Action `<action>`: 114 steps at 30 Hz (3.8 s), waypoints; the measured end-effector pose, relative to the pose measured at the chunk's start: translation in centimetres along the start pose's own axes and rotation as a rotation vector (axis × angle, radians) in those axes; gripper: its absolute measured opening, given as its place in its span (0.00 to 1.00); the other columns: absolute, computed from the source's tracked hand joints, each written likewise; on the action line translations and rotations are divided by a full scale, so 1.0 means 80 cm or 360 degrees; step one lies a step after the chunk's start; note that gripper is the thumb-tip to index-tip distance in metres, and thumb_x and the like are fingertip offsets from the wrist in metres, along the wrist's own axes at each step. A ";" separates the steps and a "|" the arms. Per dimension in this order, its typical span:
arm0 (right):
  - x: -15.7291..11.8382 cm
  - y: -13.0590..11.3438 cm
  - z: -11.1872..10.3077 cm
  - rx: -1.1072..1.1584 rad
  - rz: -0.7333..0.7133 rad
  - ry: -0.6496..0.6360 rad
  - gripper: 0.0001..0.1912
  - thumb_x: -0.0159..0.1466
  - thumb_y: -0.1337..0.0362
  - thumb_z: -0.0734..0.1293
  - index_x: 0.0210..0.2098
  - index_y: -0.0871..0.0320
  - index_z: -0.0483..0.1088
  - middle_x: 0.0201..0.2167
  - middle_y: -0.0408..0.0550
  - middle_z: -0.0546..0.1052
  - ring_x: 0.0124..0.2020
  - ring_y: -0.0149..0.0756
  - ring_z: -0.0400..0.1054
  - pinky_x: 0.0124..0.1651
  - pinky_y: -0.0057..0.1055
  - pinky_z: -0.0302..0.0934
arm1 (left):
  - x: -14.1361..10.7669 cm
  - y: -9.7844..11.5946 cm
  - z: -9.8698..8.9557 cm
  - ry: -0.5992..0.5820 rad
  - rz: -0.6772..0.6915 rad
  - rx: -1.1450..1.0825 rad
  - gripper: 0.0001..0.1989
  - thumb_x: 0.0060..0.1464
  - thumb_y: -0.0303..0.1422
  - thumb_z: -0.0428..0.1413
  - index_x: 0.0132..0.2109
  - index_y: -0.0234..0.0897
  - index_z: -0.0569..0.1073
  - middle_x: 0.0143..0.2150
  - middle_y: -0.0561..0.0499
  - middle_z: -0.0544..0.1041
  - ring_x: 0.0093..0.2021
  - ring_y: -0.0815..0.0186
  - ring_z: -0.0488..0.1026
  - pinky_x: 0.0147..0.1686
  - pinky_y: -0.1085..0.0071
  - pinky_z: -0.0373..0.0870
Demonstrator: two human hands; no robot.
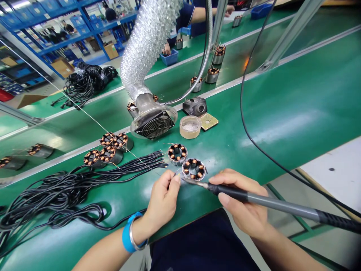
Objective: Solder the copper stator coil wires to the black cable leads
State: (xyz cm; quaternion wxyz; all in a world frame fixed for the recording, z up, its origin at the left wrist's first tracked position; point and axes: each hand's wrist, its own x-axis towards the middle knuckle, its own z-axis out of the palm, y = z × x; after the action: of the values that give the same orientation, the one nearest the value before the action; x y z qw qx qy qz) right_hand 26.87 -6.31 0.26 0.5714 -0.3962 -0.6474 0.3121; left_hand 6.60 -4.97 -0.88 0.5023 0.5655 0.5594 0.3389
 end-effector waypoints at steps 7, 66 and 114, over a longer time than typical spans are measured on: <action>0.007 -0.016 0.005 -0.0111 -0.0161 -0.0033 0.11 0.59 0.71 0.62 0.39 0.57 0.72 0.24 0.42 0.72 0.21 0.29 0.63 0.24 0.27 0.57 | 0.000 0.002 -0.001 -0.0005 0.0027 0.0059 0.18 0.65 0.43 0.46 0.29 0.38 0.59 0.25 0.58 0.54 0.27 0.70 0.51 0.28 0.73 0.52; 0.029 0.060 0.041 -0.0353 -0.0591 -0.0179 0.17 0.59 0.74 0.67 0.46 0.55 0.67 0.32 0.45 0.77 0.32 0.37 0.70 0.35 0.36 0.63 | 0.014 0.012 -0.029 -0.0116 -0.0109 0.0088 0.15 0.55 0.42 0.59 0.32 0.33 0.74 0.25 0.55 0.65 0.26 0.72 0.57 0.26 0.75 0.55; 0.064 0.044 0.052 -0.0118 -0.0537 -0.0388 0.10 0.64 0.77 0.62 0.41 0.56 0.67 0.30 0.44 0.75 0.31 0.33 0.66 0.36 0.33 0.64 | 0.016 0.023 -0.055 -0.0289 -0.0425 -0.0088 0.14 0.49 0.41 0.60 0.31 0.33 0.70 0.17 0.62 0.57 0.17 0.78 0.48 0.18 0.78 0.44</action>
State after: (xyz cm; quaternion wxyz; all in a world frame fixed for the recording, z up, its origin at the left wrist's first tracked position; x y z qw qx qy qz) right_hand 23.11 0.07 -0.84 0.5180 -0.2622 -0.7800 0.2335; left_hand 3.18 -2.65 1.84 0.6069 0.5005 0.5722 0.2319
